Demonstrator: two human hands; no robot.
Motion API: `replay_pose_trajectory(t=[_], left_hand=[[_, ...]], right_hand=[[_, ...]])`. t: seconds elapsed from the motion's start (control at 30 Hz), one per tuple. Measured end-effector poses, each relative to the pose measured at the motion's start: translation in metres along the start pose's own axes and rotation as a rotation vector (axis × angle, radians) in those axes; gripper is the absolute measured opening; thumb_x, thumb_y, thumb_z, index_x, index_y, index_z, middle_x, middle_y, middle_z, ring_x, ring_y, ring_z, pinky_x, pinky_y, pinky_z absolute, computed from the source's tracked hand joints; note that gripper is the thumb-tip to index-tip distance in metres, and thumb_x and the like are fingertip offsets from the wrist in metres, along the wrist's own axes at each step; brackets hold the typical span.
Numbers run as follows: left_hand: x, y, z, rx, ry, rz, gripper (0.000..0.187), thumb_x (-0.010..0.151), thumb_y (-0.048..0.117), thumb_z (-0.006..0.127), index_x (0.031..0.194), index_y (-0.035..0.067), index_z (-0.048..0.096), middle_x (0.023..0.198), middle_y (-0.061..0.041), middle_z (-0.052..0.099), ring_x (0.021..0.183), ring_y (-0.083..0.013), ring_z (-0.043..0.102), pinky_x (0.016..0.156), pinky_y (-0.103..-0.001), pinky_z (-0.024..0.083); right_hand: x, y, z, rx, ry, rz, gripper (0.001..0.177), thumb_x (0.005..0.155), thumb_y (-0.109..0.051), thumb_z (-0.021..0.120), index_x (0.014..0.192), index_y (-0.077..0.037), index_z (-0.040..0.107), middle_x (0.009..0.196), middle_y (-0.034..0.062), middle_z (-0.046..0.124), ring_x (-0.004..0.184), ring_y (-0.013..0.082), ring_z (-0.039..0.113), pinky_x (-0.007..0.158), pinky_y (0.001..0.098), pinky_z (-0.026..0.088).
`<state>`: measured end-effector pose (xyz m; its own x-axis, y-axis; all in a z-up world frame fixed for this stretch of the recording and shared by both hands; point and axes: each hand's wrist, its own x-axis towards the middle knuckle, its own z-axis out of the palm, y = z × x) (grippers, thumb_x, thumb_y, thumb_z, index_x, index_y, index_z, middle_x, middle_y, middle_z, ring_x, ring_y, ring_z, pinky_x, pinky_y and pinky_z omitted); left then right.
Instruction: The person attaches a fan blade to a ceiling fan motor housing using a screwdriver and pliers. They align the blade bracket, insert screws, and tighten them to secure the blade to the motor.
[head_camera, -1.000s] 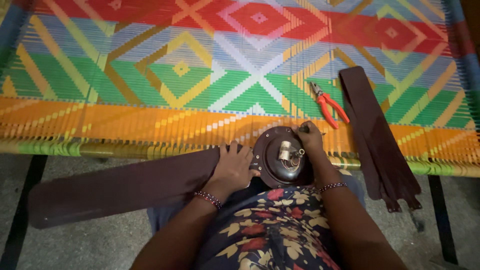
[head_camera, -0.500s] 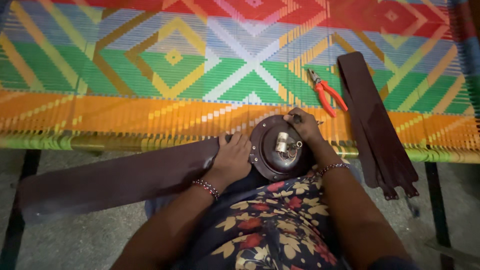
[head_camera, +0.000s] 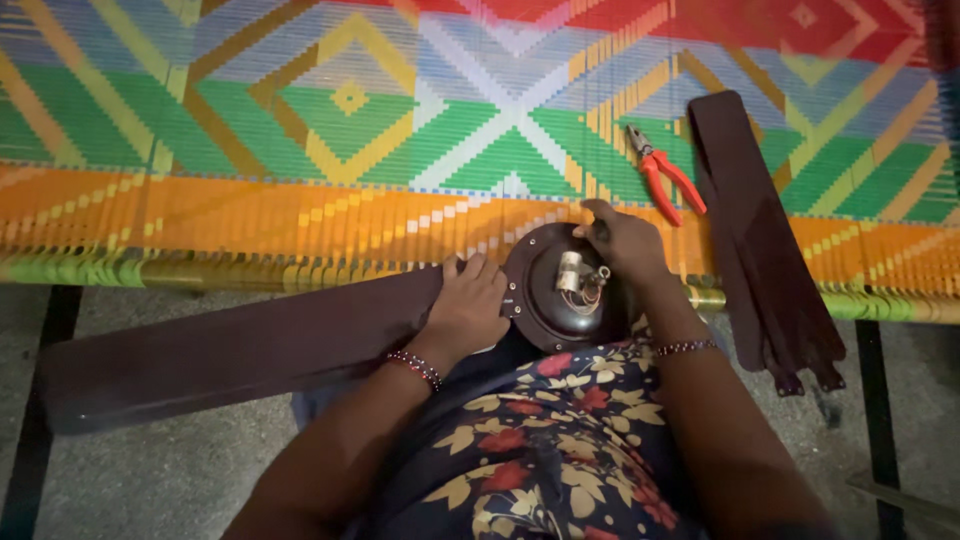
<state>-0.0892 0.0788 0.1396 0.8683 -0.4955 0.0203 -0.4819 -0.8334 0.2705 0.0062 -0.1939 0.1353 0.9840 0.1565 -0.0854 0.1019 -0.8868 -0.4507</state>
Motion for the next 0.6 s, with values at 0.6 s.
replay_pose_trajectory(t=[0.6], left_hand=[[0.009, -0.002, 0.018, -0.108, 0.012, -0.049, 0.05, 0.071, 0.039, 0.074, 0.108, 0.005, 0.066, 0.116, -0.01, 0.06, 0.123, -0.0279, 0.047, 0.107, -0.059, 0.029]], right_hand=[[-0.091, -0.038, -0.053, 0.895, -0.039, -0.097, 0.013, 0.094, -0.002, 0.07, 0.102, 0.0, 0.06, 0.108, 0.0127, 0.071, 0.101, 0.0208, 0.07, 0.083, 0.0344, 0.055]])
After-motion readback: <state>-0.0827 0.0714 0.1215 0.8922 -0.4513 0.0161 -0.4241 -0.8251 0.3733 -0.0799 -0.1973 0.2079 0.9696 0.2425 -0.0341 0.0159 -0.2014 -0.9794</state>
